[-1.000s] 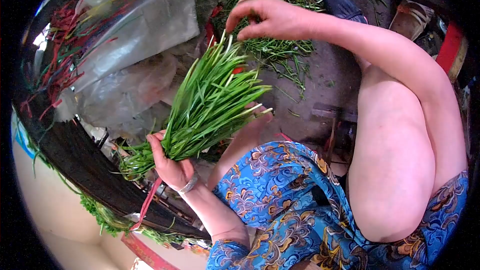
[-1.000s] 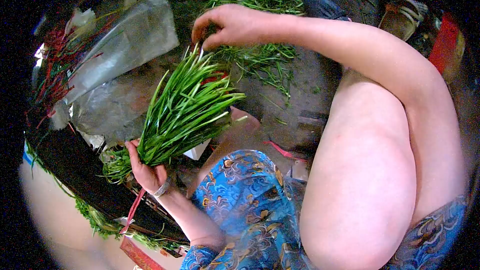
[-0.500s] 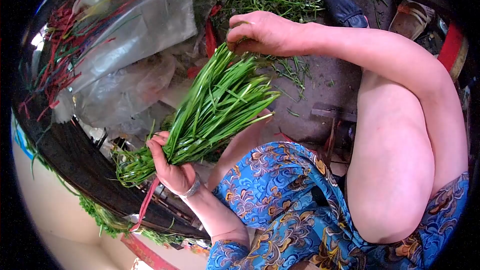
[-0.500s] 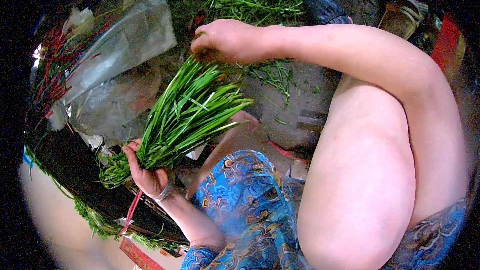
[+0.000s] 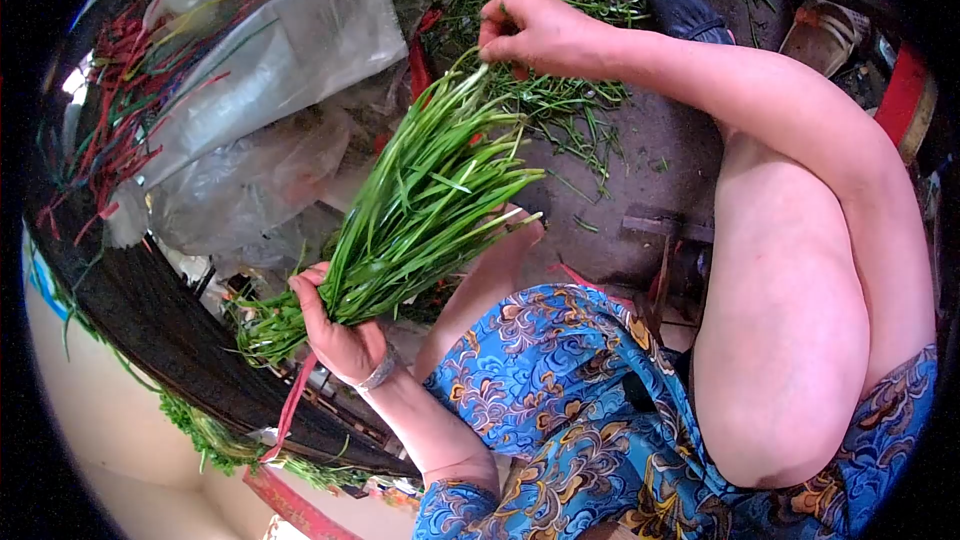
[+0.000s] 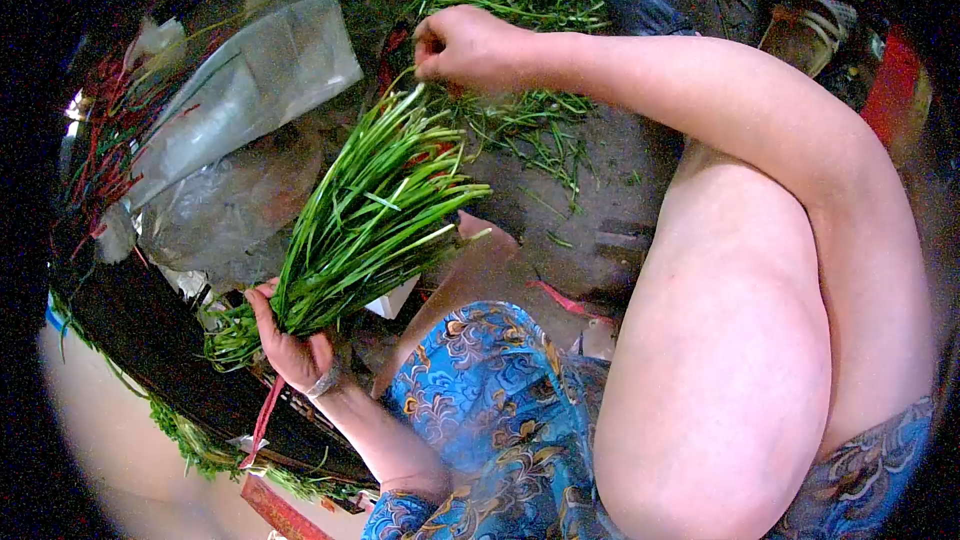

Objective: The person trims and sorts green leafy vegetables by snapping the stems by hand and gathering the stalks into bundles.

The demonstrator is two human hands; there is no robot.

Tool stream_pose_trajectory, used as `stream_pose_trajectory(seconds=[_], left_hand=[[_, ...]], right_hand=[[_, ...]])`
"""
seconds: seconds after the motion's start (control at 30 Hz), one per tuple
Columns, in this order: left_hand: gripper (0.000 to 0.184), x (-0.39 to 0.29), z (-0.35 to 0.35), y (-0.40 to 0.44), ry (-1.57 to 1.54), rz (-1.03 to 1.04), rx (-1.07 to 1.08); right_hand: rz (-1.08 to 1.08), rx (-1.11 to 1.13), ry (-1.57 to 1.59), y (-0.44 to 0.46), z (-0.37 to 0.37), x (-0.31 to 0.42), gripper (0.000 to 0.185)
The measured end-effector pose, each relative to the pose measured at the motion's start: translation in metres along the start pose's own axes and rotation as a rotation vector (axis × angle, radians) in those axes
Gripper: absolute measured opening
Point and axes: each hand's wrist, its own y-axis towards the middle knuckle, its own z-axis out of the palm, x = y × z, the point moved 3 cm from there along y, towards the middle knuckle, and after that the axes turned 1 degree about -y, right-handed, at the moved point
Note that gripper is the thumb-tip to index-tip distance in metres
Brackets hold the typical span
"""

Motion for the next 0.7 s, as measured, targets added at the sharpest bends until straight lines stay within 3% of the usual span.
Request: stream_pose_trajectory(seconds=[0.1,0.17,0.23,0.3,0.37,0.43,0.5,0.57,0.6,0.7], left_hand=[[0.028,-0.001,-0.002,0.0,-0.035,-0.025,-0.089],[0.028,-0.001,-0.009,0.003,-0.051,-0.026,-0.062],[0.029,-0.002,-0.011,0.006,-0.069,-0.025,-0.032],[0.029,-0.001,-0.011,0.005,-0.12,-0.093,-0.054],[0.029,-0.001,-0.009,0.004,-0.136,-0.108,-0.047],[0.029,-0.003,-0.006,0.004,-0.155,-0.131,-0.03],[0.029,-0.005,0.003,0.002,-0.12,-0.11,-0.023],[0.029,-0.005,0.005,0.0,-0.088,-0.097,-0.02],[0.029,-0.005,0.005,-0.001,-0.154,-0.109,0.001],[0.032,-0.002,0.003,0.001,-0.148,-0.11,0.001]], right_hand=[[0.041,-0.19,-0.07,0.002,-0.015,-0.018,0.018],[0.19,-0.307,-0.038,0.012,-0.036,-0.047,0.017],[0.158,-0.314,-0.328,0.012,-0.054,-0.052,0.024],[-0.219,-0.502,-0.799,-0.002,-0.045,-0.049,0.047],[-0.305,-0.376,-0.979,-0.008,-0.027,-0.011,0.037],[-0.071,0.081,-0.487,-0.002,-0.011,0.007,0.026],[-0.189,0.318,-0.403,-0.007,0.006,0.019,0.03],[-0.406,0.182,-0.458,-0.017,0.019,0.026,0.036],[-0.412,0.197,-0.514,-0.02,0.026,0.027,0.043],[-0.109,0.538,-0.144,-0.016,0.033,0.019,0.032]])
